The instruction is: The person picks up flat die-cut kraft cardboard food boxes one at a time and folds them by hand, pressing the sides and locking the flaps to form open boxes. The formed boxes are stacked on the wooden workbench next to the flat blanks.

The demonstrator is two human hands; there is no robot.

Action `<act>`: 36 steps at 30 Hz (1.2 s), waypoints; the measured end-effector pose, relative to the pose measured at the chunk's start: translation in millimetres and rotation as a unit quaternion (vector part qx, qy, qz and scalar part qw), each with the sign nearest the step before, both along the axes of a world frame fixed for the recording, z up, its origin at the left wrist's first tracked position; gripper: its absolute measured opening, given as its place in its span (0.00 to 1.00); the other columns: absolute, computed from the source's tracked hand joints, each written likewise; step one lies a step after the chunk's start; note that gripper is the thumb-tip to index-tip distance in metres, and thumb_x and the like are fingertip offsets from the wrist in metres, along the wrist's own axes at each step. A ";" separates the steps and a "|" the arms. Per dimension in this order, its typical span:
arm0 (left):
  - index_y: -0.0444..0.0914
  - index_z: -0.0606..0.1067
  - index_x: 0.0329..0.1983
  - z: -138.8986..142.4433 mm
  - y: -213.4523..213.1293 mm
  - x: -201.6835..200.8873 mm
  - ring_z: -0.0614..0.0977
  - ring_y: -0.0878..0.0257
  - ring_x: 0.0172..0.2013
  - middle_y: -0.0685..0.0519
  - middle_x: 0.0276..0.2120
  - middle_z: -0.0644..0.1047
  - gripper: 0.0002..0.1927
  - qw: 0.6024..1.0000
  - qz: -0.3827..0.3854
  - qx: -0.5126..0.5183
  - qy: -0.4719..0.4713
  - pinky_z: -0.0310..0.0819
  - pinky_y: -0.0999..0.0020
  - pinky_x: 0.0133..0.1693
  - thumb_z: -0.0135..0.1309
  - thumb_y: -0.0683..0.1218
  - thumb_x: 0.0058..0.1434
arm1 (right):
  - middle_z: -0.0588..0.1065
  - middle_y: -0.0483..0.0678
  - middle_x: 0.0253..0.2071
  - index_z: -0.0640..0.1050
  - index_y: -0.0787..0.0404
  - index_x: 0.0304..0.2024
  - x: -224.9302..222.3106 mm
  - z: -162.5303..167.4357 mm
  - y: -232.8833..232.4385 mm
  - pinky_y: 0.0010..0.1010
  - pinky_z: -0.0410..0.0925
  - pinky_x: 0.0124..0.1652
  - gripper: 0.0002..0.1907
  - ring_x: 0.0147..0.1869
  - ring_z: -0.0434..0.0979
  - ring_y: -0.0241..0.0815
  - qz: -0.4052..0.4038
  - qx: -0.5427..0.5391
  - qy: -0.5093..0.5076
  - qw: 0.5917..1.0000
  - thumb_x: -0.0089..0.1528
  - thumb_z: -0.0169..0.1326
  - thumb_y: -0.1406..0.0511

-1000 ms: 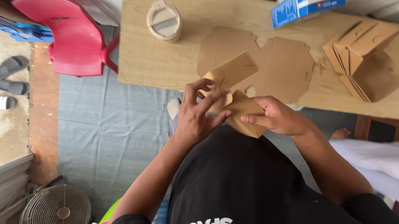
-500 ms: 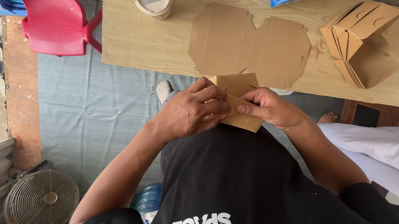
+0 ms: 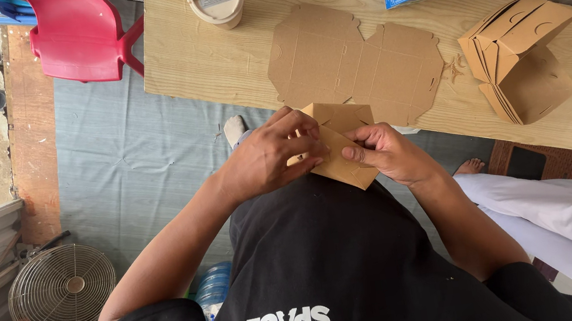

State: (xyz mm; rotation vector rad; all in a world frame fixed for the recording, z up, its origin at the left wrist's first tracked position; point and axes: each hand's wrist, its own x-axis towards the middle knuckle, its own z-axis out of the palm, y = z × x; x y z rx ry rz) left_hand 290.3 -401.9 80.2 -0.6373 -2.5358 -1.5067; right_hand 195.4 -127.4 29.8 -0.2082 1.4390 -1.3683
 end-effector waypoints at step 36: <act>0.39 0.38 0.78 -35.9 34.6 -17.9 0.64 0.44 0.70 0.40 0.67 0.62 0.72 0.968 0.094 0.168 -0.159 0.57 0.51 0.71 0.76 0.52 0.41 | 0.74 0.47 0.56 0.69 0.68 0.65 -10.4 23.9 -29.0 0.30 0.64 0.61 0.35 0.61 0.71 0.36 -0.105 -0.116 0.194 0.968 0.74 0.38 0.44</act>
